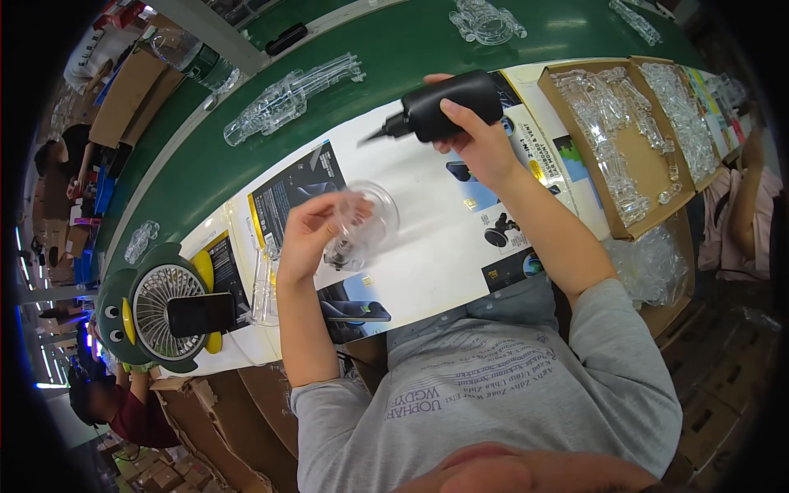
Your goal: Assembling and gluing plastic housing components on a manufacturing assembly line.
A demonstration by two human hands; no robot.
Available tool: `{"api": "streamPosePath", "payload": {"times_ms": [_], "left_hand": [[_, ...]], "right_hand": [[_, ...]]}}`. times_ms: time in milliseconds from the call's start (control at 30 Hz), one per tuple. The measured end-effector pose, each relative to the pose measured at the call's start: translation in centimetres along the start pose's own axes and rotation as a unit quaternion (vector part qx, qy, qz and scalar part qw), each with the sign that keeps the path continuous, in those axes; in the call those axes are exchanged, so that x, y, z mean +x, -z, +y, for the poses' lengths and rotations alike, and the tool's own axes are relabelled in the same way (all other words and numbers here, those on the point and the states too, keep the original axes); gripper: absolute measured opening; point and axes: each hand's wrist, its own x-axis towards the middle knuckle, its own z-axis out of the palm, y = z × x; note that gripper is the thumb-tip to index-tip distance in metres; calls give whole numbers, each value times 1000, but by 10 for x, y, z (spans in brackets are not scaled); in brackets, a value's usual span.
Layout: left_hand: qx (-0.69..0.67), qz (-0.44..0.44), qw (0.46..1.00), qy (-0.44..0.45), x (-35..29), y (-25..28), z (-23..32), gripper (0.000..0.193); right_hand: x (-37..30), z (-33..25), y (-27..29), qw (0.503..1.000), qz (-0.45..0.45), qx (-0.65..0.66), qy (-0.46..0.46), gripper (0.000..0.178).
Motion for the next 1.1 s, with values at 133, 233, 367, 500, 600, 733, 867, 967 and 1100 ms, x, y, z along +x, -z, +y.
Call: {"api": "streamPosePath", "payload": {"times_ms": [133, 233, 367, 500, 600, 733, 867, 967, 1100], "left_hand": [[-67, 195, 978, -26, 5, 1, -1, 35], [-115, 252, 960, -35, 6, 8, -5, 38], [-146, 262, 953, -42, 7, 5, -4, 37], [-168, 274, 944, -81, 7, 0, -8, 36], [-187, 230, 947, -122, 14, -12, -14, 40], [-132, 190, 963, -141, 15, -27, -11, 42], [-45, 253, 959, -118, 26, -28, -13, 34], [-64, 299, 947, -95, 27, -18, -22, 24], [-86, 326, 939, -73, 26, 4, -51, 18]], "right_hand": [[9, 12, 10, 976, 54, -209, 41, 46], [13, 24, 20, 848, 15, -499, 177, 52], [6, 37, 19, 725, -54, -667, 163, 54], [-4, 36, -4, 718, -49, -654, 235, 58], [-15, 42, -18, 834, -117, -498, 207, 65], [-26, 37, -36, 859, -182, -471, 87, 62], [-11, 42, -16, 900, -71, -411, 125, 45], [16, 12, 1, 984, 92, -151, -1, 34], [77, -9, 52, 967, 249, -47, -20, 32]]}}
